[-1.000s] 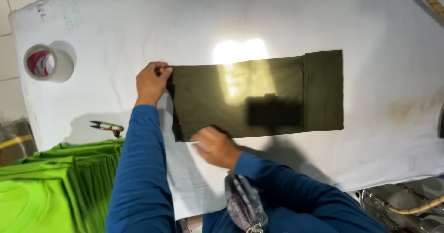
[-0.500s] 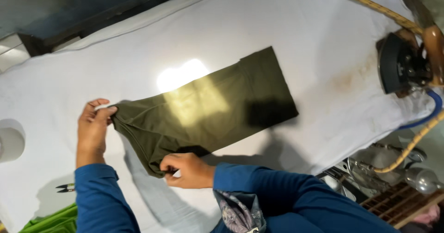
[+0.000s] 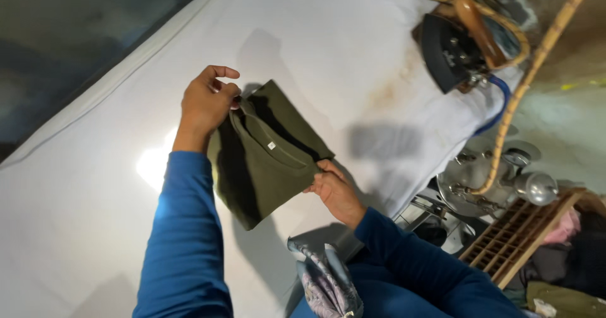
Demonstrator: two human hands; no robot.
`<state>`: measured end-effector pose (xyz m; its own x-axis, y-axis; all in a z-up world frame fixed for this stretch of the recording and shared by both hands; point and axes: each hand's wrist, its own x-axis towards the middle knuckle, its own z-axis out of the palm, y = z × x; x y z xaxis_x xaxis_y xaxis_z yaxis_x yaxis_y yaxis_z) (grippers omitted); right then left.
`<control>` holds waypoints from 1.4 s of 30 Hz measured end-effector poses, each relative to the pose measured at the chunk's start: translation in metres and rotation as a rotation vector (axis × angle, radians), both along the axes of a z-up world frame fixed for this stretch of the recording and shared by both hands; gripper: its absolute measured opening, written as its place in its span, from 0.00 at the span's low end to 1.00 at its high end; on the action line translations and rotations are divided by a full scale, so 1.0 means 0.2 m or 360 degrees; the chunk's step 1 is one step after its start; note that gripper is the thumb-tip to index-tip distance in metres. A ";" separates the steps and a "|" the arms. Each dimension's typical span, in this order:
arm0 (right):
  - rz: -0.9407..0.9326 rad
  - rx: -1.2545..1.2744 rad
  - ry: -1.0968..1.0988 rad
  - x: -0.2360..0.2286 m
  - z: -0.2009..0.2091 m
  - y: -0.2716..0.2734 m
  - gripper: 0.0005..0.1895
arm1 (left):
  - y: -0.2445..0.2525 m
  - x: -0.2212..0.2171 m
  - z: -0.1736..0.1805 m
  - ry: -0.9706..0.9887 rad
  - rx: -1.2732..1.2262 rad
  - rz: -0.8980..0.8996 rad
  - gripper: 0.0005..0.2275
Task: The person irons and folds a green polo shirt using a handheld iron on a padded surface, then places it onto a stack of similar garments.
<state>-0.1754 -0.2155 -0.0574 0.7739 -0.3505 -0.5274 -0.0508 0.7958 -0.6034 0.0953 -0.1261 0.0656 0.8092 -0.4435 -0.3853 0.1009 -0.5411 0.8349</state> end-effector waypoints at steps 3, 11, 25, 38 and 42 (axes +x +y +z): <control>-0.0106 0.0058 0.0022 0.00 0.01 -0.10 0.06 | -0.18 -0.01 -0.21 -0.0046 0.0191 -0.0061 0.11; -0.0016 -0.0289 0.0225 0.00 -0.04 -0.18 0.19 | -0.05 -0.19 -0.31 -0.0737 -0.0354 0.0435 0.12; 0.0667 -0.2985 -0.0371 0.62 0.30 -0.12 0.22 | 0.46 -0.51 -0.71 -0.1994 0.0845 0.0406 0.15; 0.1580 -0.2694 0.0283 0.82 -0.08 -0.29 0.28 | 0.34 -0.54 -0.80 -0.1352 0.0844 0.0472 0.25; 0.1299 -0.2052 -0.0045 0.72 -0.05 -0.44 0.25 | 0.17 -0.74 -0.55 -0.1204 0.0908 0.0084 0.23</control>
